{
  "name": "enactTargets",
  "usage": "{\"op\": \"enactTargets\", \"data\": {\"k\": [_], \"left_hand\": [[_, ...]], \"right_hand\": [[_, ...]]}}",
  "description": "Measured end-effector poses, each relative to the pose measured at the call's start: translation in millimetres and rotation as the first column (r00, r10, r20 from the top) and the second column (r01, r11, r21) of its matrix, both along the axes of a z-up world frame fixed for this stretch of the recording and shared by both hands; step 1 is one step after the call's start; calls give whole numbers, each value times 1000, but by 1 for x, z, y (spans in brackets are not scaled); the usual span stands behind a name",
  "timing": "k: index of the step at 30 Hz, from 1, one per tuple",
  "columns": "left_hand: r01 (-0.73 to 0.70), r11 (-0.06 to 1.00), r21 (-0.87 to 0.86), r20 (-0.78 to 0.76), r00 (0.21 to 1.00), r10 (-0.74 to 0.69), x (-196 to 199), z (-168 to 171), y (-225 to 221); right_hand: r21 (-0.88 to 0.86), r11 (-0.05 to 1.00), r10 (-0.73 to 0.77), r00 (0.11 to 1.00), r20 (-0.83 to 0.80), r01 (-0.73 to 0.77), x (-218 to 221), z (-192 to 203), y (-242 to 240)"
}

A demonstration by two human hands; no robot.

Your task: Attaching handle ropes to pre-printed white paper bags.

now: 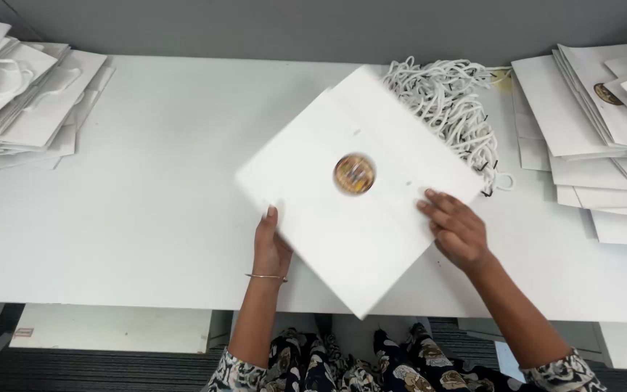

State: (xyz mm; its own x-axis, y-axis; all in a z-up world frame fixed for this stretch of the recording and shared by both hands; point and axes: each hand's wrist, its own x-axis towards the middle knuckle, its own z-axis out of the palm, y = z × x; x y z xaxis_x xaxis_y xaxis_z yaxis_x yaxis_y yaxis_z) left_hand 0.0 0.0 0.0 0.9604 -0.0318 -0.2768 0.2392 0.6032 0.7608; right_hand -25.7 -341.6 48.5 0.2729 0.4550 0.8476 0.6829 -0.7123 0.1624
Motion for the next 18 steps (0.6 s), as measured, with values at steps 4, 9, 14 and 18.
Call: {"op": "enactTargets", "data": {"k": [4,9,14,18], "left_hand": [[-74,997,15,-70,995,74,-30,3,8],[-342,937,73,-305,887,347,-72,-18,-19],[-356,925,137,-79,926,368,-97,-23,-35],[-566,583,583,419,824,382,-95,-16,-18]], "right_hand": [[43,998,50,992,-118,-45,-1,5,27],[24,992,-82,760,-644,127,17,-10,27],[-62,990,-123,582,-804,125,42,-28,11],[-99,981,-164,447,-879,165,53,-27,3]]}}
